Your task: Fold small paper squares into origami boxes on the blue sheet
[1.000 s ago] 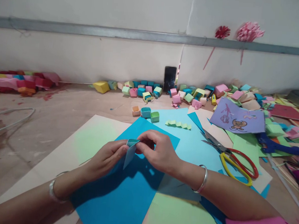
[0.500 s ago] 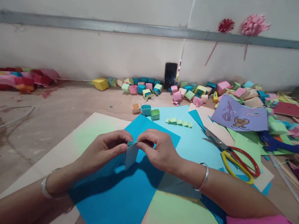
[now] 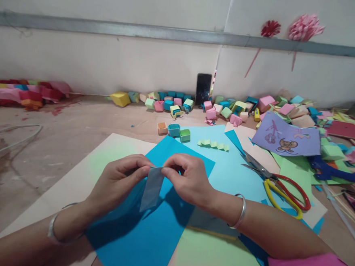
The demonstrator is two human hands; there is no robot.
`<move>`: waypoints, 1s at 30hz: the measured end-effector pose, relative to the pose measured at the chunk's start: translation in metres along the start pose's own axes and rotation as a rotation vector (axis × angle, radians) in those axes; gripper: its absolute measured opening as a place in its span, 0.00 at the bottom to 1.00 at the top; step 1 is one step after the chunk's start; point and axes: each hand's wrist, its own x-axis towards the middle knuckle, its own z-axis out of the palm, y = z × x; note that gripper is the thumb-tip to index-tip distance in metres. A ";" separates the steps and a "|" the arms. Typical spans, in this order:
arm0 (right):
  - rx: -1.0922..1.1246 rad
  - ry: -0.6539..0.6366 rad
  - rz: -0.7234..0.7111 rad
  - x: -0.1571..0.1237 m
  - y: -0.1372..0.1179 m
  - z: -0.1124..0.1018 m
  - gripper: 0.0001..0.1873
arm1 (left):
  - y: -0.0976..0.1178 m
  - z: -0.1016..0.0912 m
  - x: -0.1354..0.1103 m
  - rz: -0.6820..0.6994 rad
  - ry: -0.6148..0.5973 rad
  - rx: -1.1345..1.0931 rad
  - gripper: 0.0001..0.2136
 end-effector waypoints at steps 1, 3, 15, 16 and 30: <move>0.001 0.013 0.025 0.000 0.001 0.000 0.06 | 0.001 0.000 0.000 0.000 -0.008 0.009 0.08; 0.009 0.037 0.069 0.000 0.003 0.000 0.06 | 0.003 -0.001 0.001 0.015 -0.024 0.013 0.09; -0.024 0.027 -0.102 -0.004 0.002 0.002 0.07 | 0.004 0.003 0.000 -0.129 0.003 -0.077 0.03; -0.030 0.024 -0.115 -0.005 0.002 0.003 0.07 | 0.004 0.003 0.000 -0.097 0.013 -0.054 0.03; -0.081 -0.010 -0.048 -0.004 -0.001 -0.001 0.06 | 0.001 0.012 -0.001 -0.284 -0.099 -0.207 0.08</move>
